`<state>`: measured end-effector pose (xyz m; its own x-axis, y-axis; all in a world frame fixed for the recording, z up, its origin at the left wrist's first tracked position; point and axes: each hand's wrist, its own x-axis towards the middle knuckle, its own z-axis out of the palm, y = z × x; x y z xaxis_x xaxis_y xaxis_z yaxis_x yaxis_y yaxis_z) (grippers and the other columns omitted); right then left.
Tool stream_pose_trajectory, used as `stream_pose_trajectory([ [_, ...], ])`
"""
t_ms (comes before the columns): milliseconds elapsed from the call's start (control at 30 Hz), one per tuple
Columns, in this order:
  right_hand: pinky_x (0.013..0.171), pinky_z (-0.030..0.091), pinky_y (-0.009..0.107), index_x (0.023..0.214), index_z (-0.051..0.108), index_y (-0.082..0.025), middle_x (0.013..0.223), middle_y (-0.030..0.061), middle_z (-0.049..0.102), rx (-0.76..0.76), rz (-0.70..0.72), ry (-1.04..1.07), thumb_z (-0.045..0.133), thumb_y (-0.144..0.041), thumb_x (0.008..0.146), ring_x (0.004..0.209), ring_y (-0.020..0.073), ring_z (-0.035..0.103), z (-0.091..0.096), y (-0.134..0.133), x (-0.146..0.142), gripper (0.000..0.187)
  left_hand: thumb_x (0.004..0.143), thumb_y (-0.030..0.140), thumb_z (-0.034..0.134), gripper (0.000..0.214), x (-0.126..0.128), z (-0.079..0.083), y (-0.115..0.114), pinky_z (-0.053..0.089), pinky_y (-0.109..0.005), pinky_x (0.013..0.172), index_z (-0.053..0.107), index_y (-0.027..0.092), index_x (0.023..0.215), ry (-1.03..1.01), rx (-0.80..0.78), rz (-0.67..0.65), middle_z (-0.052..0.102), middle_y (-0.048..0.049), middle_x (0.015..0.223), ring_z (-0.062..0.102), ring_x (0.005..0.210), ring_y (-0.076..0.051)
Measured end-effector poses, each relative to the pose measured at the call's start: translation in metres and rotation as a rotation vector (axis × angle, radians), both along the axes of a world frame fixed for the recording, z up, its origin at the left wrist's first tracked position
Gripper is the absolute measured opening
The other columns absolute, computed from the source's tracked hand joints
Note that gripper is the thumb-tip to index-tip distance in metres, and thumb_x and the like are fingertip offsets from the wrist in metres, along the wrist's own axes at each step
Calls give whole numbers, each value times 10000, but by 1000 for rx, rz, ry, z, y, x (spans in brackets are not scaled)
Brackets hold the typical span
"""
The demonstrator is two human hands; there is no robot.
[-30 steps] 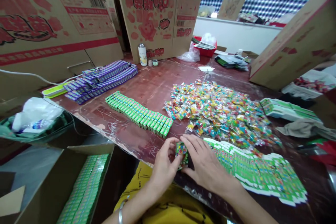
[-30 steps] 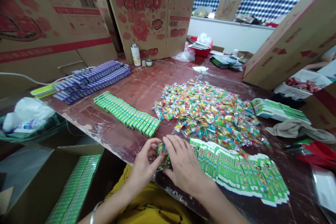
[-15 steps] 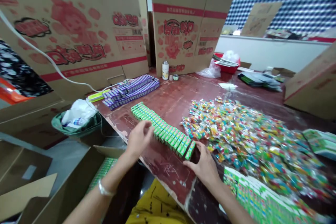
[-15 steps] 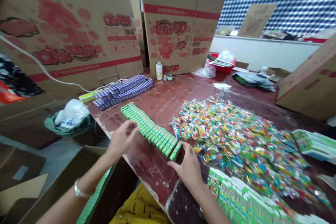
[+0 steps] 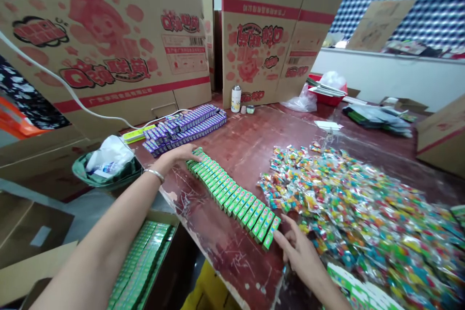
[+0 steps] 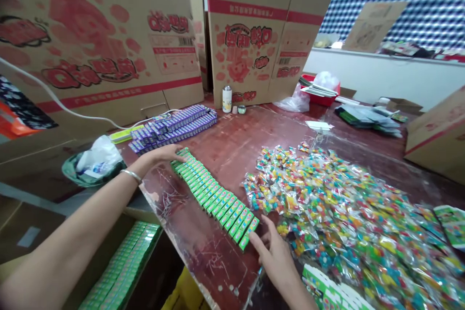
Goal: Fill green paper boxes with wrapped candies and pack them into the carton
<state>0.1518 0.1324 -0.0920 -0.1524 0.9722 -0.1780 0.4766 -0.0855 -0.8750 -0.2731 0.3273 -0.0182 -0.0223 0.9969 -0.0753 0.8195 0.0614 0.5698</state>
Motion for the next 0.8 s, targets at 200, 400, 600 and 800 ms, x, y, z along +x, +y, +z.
stream_pose_trajectory([
  [200, 383, 458, 239, 1357, 403, -213, 549, -46, 612, -129, 15, 103, 504, -557, 886, 401, 172, 592, -7, 18, -31, 592, 552, 484, 763, 479, -8, -7, 7, 446, -260, 721, 707, 147, 887, -53, -174, -193, 738, -26, 884, 638, 826, -238],
  [400, 432, 489, 241, 1333, 459, -222, 556, -40, 613, -99, 16, 19, 492, -522, 912, 449, 177, 616, 12, 19, -37, 518, 591, 495, 763, 493, -7, -5, -10, 463, -272, 718, 682, 150, 935, -148, -107, -214, 720, -32, 915, 644, 841, -246],
  [600, 620, 532, 270, 1361, 482, -266, 918, 59, 686, 517, 13, -419, 505, -441, 947, 677, 191, 661, 22, -1, -18, 450, 658, 482, 751, 665, -3, -16, -53, 477, -376, 909, 493, 170, 1184, -329, 206, -80, 613, -87, 1155, 593, 1061, -253],
  [800, 531, 472, 229, 1393, 482, -254, 866, 68, 642, 921, 80, -776, 481, -377, 979, 536, 129, 587, -10, -18, -16, 432, 718, 391, 742, 737, 8, -69, -107, 445, -429, 1022, 360, 239, 1330, -545, 455, 110, 550, -93, 1275, 579, 1154, -243],
])
